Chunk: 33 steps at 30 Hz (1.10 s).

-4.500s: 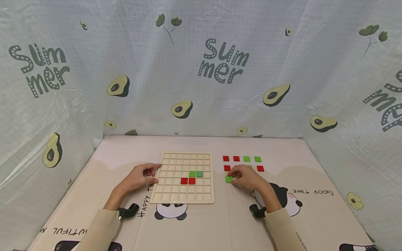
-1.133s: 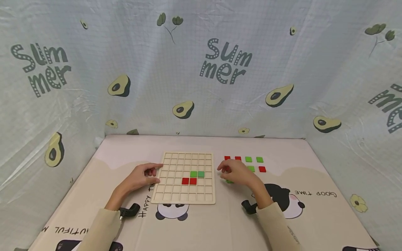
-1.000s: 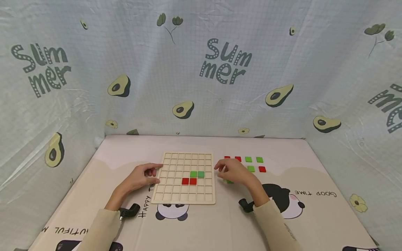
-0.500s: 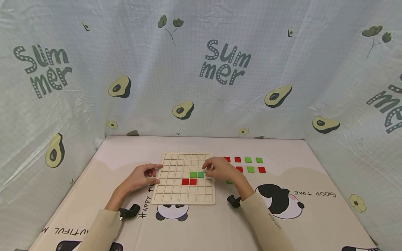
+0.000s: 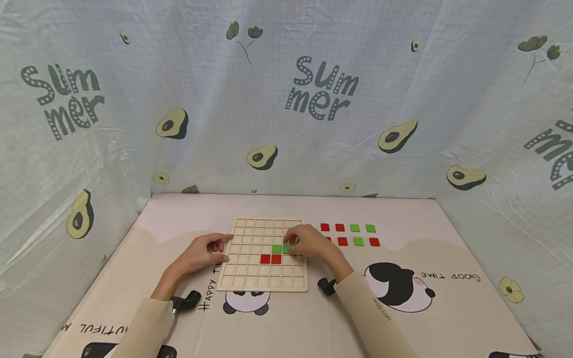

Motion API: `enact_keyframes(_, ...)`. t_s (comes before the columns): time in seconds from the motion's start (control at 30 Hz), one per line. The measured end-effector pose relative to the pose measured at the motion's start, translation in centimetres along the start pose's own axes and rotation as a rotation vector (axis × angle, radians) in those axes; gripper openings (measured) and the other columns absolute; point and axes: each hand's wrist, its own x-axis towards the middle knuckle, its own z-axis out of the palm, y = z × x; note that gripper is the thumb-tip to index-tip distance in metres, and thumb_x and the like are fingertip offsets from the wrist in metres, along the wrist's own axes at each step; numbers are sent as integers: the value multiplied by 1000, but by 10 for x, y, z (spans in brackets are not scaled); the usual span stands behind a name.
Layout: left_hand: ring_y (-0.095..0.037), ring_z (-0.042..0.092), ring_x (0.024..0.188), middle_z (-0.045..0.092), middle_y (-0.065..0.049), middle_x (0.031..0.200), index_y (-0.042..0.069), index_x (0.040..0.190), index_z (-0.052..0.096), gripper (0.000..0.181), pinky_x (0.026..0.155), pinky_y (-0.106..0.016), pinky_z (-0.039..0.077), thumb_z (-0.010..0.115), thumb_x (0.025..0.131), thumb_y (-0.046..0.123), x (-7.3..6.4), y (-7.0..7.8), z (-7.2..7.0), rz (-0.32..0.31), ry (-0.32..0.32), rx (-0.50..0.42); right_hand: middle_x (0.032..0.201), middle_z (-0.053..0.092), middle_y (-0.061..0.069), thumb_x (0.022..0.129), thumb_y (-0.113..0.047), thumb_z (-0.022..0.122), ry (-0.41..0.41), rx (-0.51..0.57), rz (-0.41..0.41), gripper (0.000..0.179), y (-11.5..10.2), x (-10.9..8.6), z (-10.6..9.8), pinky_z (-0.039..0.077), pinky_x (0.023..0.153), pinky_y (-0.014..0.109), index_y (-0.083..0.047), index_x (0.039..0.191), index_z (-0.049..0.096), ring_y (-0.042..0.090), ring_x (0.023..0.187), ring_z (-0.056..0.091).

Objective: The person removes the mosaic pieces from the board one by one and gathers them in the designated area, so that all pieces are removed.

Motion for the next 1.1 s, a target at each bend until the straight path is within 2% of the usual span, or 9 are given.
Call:
enact_keyframes(0.43, -16, 50, 82, 58, -4, 87, 3, 137, 66, 62, 74, -26, 39, 83, 78, 14, 1, 3, 0, -13, -3, 3, 95, 69, -3, 86, -11, 80, 16, -16, 23, 13, 0, -1, 1, 53, 79, 29, -14, 99, 78, 14, 86, 59)
enact_keyframes(0.67, -16, 50, 81, 58, -3, 87, 3, 137, 66, 62, 73, -26, 39, 84, 78, 14, 1, 2, 0, -6, -7, 7, 93, 67, -4, 85, -9, 81, 21, 27, 47, 16, 2, -1, 4, 53, 77, 29, -15, 97, 73, 15, 87, 58)
enact_keyframes(0.9, -16, 50, 81, 58, -3, 87, 4, 136, 66, 62, 73, -27, 39, 84, 78, 14, 0, 1, 1, -16, -5, 7, 91, 66, -3, 84, -7, 81, 22, 35, 9, 19, 1, -2, 6, 52, 76, 29, -15, 98, 71, 15, 86, 58)
enact_keyframes(1.1, -16, 50, 82, 58, -3, 87, 4, 137, 66, 63, 74, -27, 39, 84, 78, 14, 1, 1, 0, -20, -4, 6, 92, 67, -4, 84, -7, 81, 26, 26, 8, 21, 1, -2, 5, 53, 79, 29, -16, 101, 73, 14, 87, 59)
